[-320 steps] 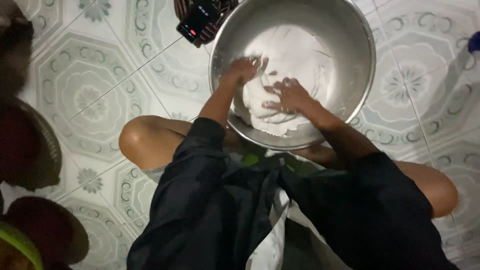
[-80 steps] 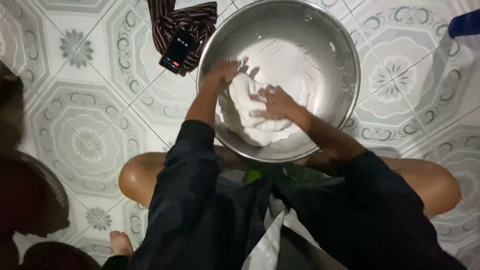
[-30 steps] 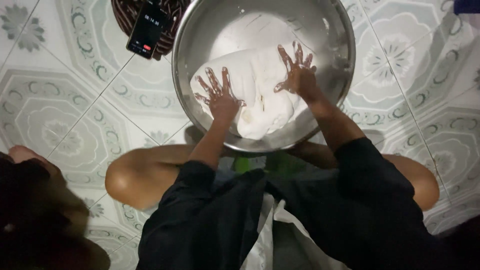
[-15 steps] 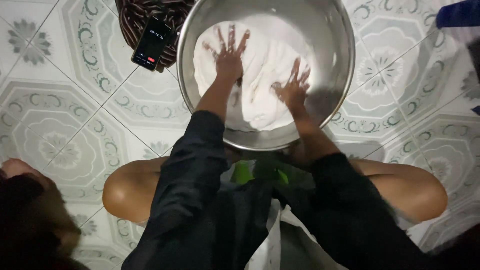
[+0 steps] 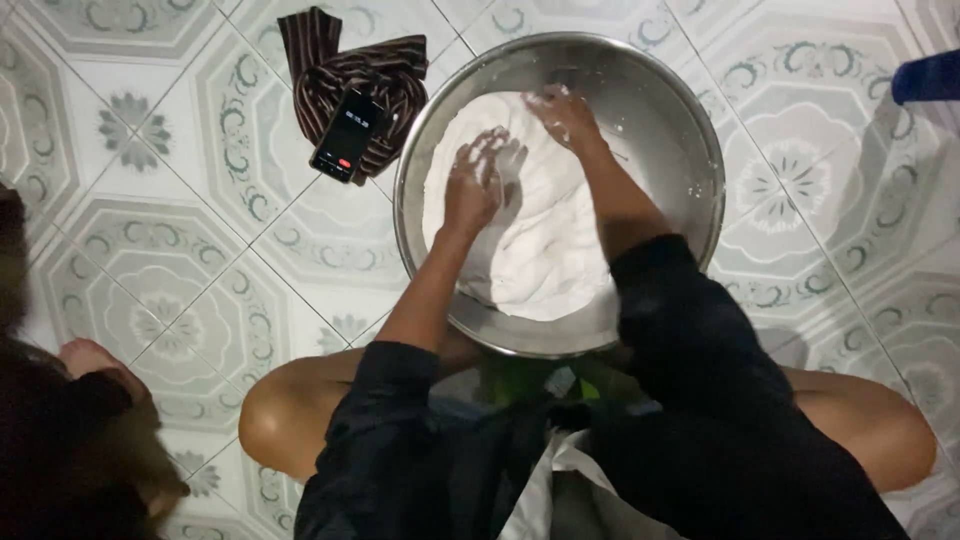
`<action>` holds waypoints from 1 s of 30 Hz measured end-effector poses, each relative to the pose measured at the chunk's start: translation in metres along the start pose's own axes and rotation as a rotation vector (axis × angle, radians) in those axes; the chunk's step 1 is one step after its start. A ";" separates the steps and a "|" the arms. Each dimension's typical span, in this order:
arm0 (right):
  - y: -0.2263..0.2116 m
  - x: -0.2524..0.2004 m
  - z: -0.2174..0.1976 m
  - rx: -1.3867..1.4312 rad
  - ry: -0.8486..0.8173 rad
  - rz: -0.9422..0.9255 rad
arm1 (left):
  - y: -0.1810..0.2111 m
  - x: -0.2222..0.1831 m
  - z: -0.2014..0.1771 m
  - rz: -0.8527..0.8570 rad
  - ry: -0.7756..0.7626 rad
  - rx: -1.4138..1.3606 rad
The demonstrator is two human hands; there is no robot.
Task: Kneading a large mass of white dough in a metal bowl on the floor
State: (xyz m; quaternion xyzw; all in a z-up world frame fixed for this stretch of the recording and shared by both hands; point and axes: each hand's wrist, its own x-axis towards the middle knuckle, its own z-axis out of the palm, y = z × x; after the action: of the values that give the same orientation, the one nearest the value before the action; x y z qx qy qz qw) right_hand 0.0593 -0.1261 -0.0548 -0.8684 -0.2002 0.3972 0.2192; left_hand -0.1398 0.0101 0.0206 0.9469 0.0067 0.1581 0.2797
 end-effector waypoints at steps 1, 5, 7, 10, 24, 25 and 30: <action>-0.012 0.000 0.002 0.025 -0.022 0.164 | -0.007 0.001 -0.004 -0.208 -0.002 -0.132; 0.088 0.063 0.094 -0.176 0.138 -0.066 | -0.041 0.060 0.000 -0.029 -0.103 -0.182; 0.049 -0.018 0.088 -0.231 0.247 -0.238 | -0.044 0.103 0.011 -0.195 -0.382 -0.175; 0.012 -0.121 0.086 -0.374 0.248 -0.390 | -0.056 0.126 0.026 -0.368 -0.927 -0.030; -0.092 -0.015 0.094 0.336 -0.657 -0.191 | 0.107 -0.052 -0.061 -0.449 -0.666 0.123; -0.111 -0.048 0.083 0.240 -0.674 -0.130 | 0.112 -0.065 -0.066 -0.451 -0.705 0.077; -0.055 -0.091 0.104 0.426 -0.732 0.160 | 0.076 -0.092 -0.070 -0.713 -0.344 -0.233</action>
State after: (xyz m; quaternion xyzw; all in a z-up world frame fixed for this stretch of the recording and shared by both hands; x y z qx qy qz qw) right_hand -0.0867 -0.1052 -0.0314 -0.6186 -0.1103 0.7271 0.2766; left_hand -0.2537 -0.0264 0.0892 0.8599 0.2694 -0.1096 0.4195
